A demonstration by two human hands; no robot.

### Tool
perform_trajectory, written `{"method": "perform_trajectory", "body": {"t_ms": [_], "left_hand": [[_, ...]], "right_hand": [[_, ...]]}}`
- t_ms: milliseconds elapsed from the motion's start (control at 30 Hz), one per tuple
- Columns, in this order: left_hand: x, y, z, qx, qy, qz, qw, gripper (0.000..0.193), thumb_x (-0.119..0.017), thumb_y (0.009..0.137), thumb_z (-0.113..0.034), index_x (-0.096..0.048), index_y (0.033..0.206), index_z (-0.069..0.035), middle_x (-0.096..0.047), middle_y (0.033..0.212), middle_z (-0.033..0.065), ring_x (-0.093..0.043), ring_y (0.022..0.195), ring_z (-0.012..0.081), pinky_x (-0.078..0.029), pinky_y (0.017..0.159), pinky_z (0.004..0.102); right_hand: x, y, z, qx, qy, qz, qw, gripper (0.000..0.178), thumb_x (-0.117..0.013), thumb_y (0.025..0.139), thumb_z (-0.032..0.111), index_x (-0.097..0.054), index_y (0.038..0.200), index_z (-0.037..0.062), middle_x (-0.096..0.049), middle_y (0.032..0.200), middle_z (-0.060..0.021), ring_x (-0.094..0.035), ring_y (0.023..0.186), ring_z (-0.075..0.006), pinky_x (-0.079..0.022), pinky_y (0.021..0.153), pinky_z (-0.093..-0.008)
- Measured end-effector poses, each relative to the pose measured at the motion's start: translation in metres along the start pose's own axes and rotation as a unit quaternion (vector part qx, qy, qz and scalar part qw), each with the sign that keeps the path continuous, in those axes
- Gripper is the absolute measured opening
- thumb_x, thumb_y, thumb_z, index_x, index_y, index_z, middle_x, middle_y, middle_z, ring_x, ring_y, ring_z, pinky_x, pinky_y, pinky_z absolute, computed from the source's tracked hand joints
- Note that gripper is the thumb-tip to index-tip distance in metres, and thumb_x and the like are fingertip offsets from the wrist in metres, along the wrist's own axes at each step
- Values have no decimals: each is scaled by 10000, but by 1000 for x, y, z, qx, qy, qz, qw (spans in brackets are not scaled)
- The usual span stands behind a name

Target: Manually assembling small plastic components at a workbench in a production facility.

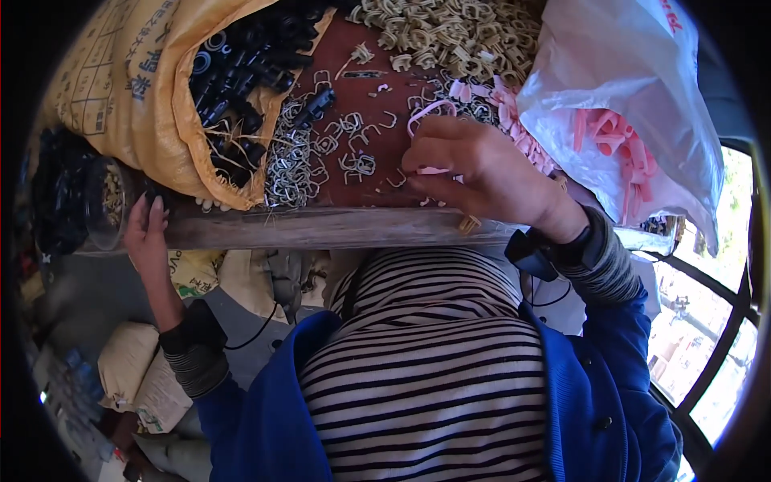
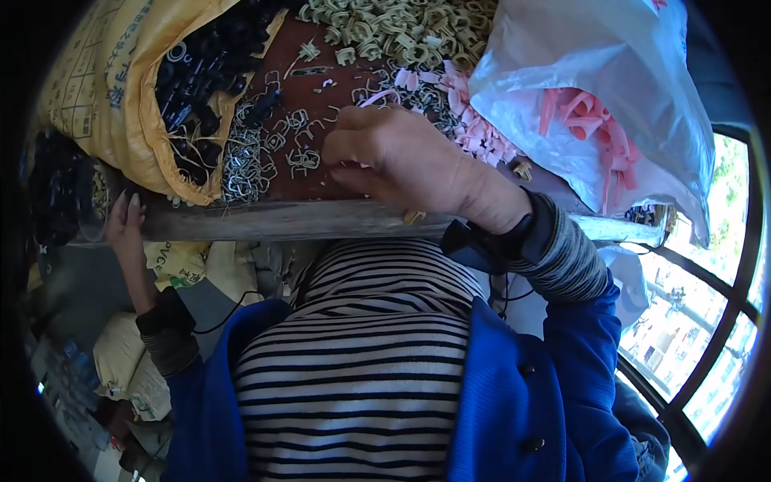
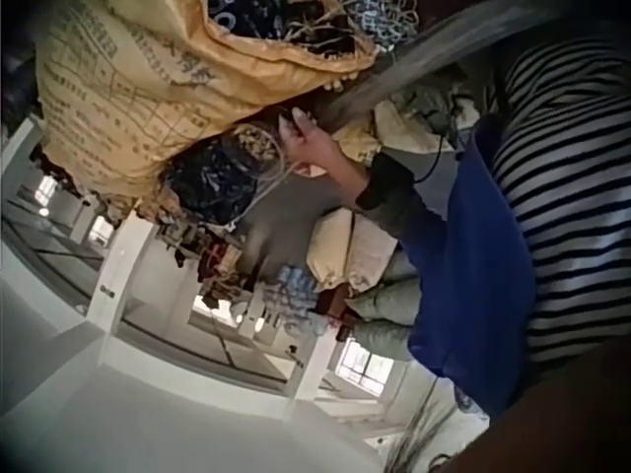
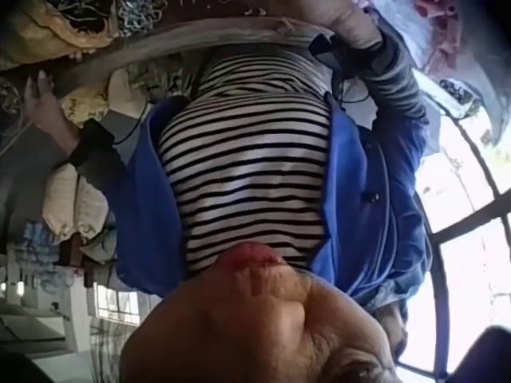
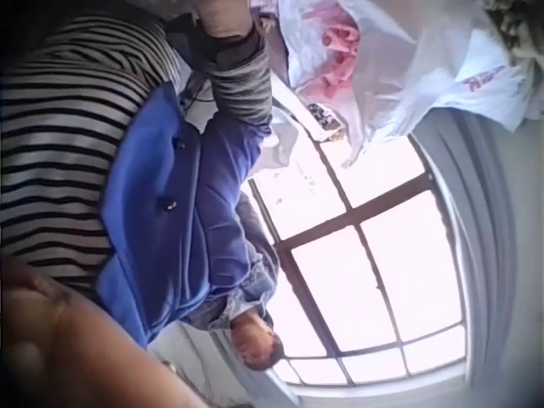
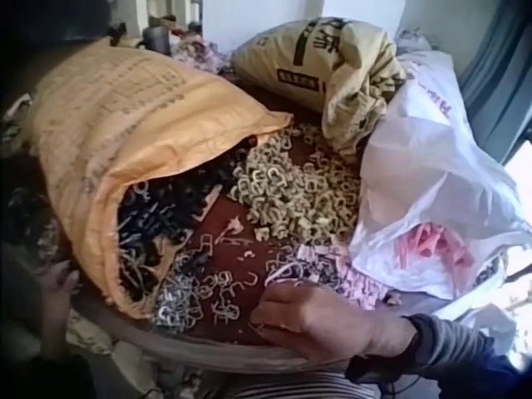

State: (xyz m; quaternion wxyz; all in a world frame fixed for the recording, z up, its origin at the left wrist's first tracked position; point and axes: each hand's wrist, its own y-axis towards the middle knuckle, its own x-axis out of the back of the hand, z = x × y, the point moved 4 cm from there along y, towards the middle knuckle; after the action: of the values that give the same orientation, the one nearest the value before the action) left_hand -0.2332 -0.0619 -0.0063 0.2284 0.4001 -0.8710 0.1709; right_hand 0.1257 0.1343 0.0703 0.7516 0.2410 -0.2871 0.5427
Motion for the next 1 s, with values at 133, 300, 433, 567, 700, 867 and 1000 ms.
{"method": "perform_trajectory", "body": {"t_ms": [133, 300, 433, 567, 700, 867, 1000], "left_hand": [[1, 8, 1, -22, 95, -3, 995, 382, -564, 803, -182, -481, 1107, 33, -574, 971, 88, -535, 819, 103, -407, 728, 219], [6, 10, -1, -78, 139, -15, 987, 350, -583, 790, -179, -516, 1061, 31, -588, 957, 116, -546, 854, 143, -417, 758, 244], [5, -6, -14, -89, 145, -60, 984, 338, -578, 793, -174, -523, 1064, 21, -582, 972, 102, -539, 874, 128, -409, 767, 236], [5, -27, -23, -103, 113, -104, 983, 314, -587, 786, -154, -535, 1046, 15, -581, 967, 98, -540, 856, 121, -414, 754, 232], [-9, -50, -34, -125, 12, -92, 988, 273, -593, 778, -119, -550, 1013, 14, -579, 948, 86, -539, 823, 105, -417, 733, 216], [-40, -75, -56, -199, -78, 4, 977, 215, -598, 758, -62, -569, 959, 8, -572, 912, 64, -528, 767, 80, -413, 687, 190], [-65, -87, -75, -221, -57, 70, 971, 193, -600, 739, -34, -577, 927, 2, -569, 884, 57, -524, 705, 77, -416, 624, 187]], "right_hand": [[-31, 11, -12, 28, -132, -1, 991, 99, -582, 695, 88, -534, 780, 75, -484, 751, -74, -507, 718, -240, -411, 673, -340], [-50, 27, -19, 72, -241, -28, 967, 99, -564, 646, 100, -508, 725, 79, -466, 754, -59, -504, 729, -219, -400, 685, -342], [-58, 33, -24, 103, -284, -23, 953, 110, -547, 611, 112, -484, 694, 77, -454, 761, -57, -505, 739, -217, -406, 683, -338], [-60, 33, -28, 107, -287, -3, 952, 120, -541, 608, 112, -480, 700, 66, -457, 764, -59, -510, 739, -222, -412, 690, -339], [-63, 35, -32, 126, -287, 17, 949, 147, -550, 604, 104, -473, 721, 59, -451, 770, -66, -513, 735, -225, -420, 696, -344], [-63, 36, -30, 157, -281, 68, 944, 191, -563, 598, 90, -462, 757, 55, -447, 787, -73, -517, 730, -231, -428, 700, -341], [-63, 39, -31, 162, -290, 97, 938, 212, -566, 602, 83, -453, 779, 50, -448, 801, -81, -521, 728, -241, -434, 694, -338]]}}
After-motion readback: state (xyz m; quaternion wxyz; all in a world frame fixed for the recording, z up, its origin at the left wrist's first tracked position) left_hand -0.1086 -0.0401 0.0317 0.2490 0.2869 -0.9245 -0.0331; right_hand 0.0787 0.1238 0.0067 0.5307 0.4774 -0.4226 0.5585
